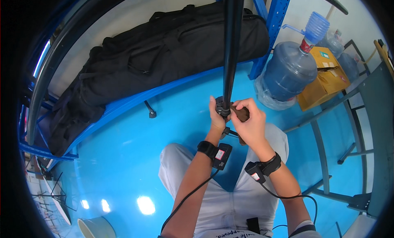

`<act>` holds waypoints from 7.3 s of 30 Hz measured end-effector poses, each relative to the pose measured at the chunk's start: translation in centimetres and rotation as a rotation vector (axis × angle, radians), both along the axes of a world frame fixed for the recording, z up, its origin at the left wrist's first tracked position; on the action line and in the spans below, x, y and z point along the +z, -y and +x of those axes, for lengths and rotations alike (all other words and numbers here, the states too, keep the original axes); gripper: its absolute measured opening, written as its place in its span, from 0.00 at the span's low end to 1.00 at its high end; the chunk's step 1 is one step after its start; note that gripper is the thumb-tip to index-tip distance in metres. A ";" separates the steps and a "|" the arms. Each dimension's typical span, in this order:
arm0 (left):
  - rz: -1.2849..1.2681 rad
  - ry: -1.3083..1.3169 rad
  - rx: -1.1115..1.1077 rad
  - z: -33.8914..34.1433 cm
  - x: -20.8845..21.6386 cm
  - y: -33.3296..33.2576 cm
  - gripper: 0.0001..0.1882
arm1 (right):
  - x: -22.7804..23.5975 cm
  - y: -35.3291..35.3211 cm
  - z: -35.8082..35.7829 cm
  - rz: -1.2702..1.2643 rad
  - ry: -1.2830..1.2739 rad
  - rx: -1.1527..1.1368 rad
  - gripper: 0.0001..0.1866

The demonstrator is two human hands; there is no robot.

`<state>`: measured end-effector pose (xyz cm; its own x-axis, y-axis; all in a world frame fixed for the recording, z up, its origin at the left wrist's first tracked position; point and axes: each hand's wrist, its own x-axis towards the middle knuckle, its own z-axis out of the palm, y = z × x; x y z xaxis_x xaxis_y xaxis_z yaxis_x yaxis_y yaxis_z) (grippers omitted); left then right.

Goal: The recorder is assembling and then wiping down a light stand or tripod.

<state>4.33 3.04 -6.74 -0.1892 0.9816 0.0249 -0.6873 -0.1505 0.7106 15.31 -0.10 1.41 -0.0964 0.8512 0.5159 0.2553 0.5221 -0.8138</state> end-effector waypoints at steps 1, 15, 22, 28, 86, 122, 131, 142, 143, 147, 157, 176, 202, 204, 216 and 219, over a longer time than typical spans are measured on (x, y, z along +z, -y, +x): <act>0.010 0.002 -0.019 0.1 0.4 0.1 0.31 | -0.2 -0.3 0.0 0.027 0.014 -0.027 0.13; 0.023 0.055 -0.116 0.5 -0.2 -0.5 0.31 | -1.2 -0.1 0.1 0.104 0.086 -0.093 0.12; 0.049 0.024 -0.131 -0.5 -0.3 -0.3 0.32 | -0.7 0.4 -0.2 0.355 0.190 -0.143 0.10; 0.047 -0.051 -0.126 0.0 0.5 -0.2 0.33 | 0.1 -0.6 1.6 0.490 0.433 -0.065 0.08; -0.105 -0.129 -0.029 0.4 0.1 -0.7 0.33 | -1.6 -1.1 2.4 0.666 0.528 -0.031 0.10; -0.019 -0.375 0.256 -13.0 2.2 -2.8 0.41 | -3.0 -0.4 7.5 0.572 0.584 0.001 0.08; -0.038 -0.356 0.365 -11.4 2.5 -3.3 0.38 | -3.9 -0.6 7.8 0.516 0.602 -0.010 0.06; 0.070 -0.720 0.425 -3.8 3.6 -2.9 0.29 | -1.2 -0.8 9.3 0.458 0.627 -0.053 0.07; 0.048 -0.749 0.400 -3.2 4.0 -2.8 0.28 | -0.7 -0.8 9.4 0.462 0.637 -0.062 0.07; 0.123 -0.973 0.670 -2.3 1.6 -4.0 0.29 | 1.6 -0.8 7.8 0.525 0.592 -0.143 0.09; 0.018 -0.890 0.448 0.3 1.1 -2.9 0.22 | 7.2 -0.3 10.8 0.811 0.551 -0.314 0.13; 0.054 -1.128 0.213 -1.1 3.3 3.5 0.26 | 23.2 -0.9 5.9 1.550 0.642 -0.408 0.13; 0.238 -1.312 -0.108 -3.6 4.4 1.7 0.16 | -1.1 -7.8 5.8 0.916 0.586 0.217 0.13; 0.278 -1.260 -0.073 -3.4 4.6 2.2 0.14 | -1.3 -8.1 7.3 0.904 0.596 0.234 0.11; 0.112 -1.371 -0.133 -3.1 6.0 2.4 0.18 | 0.0 -5.2 3.6 0.646 0.449 0.334 0.07; 0.144 -1.300 -0.105 -2.8 5.3 2.8 0.19 | 0.0 -6.1 3.6 0.597 0.443 0.328 0.07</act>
<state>1.56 0.19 -1.44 0.1290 0.9634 0.2350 0.4698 -0.2681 0.8411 18.86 6.03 1.38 -0.5951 0.3372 0.7295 0.2469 0.9405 -0.2333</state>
